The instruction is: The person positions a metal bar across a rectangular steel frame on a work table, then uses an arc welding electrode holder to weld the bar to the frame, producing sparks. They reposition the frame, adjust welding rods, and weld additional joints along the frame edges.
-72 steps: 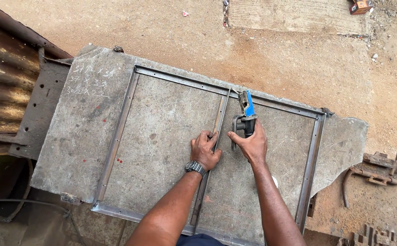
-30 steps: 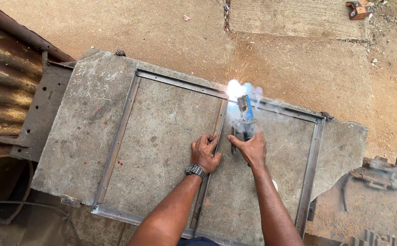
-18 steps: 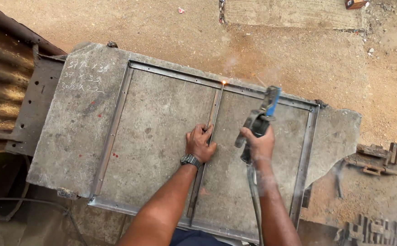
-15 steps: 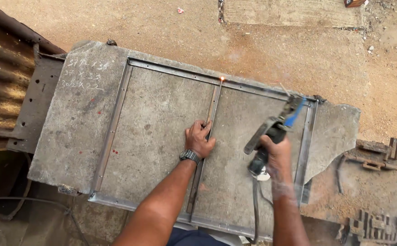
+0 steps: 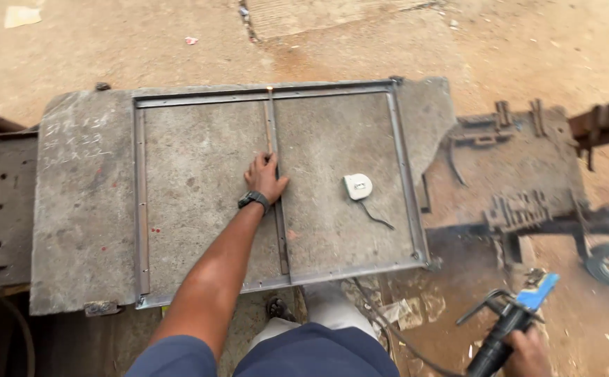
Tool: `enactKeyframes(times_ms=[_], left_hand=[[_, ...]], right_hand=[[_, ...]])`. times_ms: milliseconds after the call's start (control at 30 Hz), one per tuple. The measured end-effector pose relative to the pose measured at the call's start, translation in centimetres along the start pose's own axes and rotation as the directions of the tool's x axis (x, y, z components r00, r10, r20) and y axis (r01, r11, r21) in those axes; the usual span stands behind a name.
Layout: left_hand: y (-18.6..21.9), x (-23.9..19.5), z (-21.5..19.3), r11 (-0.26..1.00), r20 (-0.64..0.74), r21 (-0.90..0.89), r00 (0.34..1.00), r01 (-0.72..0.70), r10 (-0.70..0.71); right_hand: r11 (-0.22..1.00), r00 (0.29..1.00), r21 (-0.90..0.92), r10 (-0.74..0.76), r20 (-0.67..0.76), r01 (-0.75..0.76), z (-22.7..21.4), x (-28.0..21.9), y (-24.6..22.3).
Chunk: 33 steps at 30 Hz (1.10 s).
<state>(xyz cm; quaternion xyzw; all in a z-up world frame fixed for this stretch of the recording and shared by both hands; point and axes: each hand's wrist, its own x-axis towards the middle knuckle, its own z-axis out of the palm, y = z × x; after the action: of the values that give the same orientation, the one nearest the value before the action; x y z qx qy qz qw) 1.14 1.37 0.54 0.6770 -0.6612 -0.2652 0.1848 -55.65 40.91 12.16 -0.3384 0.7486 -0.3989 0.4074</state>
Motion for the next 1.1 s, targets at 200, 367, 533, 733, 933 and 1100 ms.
enactKeyframes(times_ms=[200, 367, 533, 733, 933, 1100], left_hand=[[1.1, -15.2, 0.5, 0.994, 0.028, 0.102, 0.998, 0.049, -0.053], [2.6, -24.7, 0.5, 0.966, 0.009, 0.084, 0.969, 0.245, -0.247], [3.4, -27.1, 2.6, 0.947, -0.049, 0.167, 0.961, 0.275, -0.271], [4.5, -28.2, 3.6, 0.892, -0.099, 0.233, 0.922, 0.388, -0.375], [4.4, -29.1, 5.1, 0.813, -0.138, 0.229, 0.845, 0.535, -0.517], [6.8, -28.2, 4.3, 0.804, -0.181, 0.221, 0.833, 0.552, -0.522]], right_hand=[[0.792, 0.871, -0.611, -0.311, -0.38, 0.017, -8.6, -3.9, -13.7], [0.58, 0.717, -0.787, -0.638, -0.281, 0.208, -6.9, 1.3, -25.7], [0.516, 0.781, -0.801, -0.616, -0.1, 0.305, -4.0, 18.2, -27.8], [0.65, 0.96, -0.75, -0.272, -0.073, 0.127, 5.9, 37.7, -25.8], [0.558, 0.959, -0.815, -0.285, -0.012, 0.155, 10.4, 52.8, -14.3], [0.518, 0.98, -0.851, -0.198, -0.019, 0.088, 13.3, 54.2, -12.0]])
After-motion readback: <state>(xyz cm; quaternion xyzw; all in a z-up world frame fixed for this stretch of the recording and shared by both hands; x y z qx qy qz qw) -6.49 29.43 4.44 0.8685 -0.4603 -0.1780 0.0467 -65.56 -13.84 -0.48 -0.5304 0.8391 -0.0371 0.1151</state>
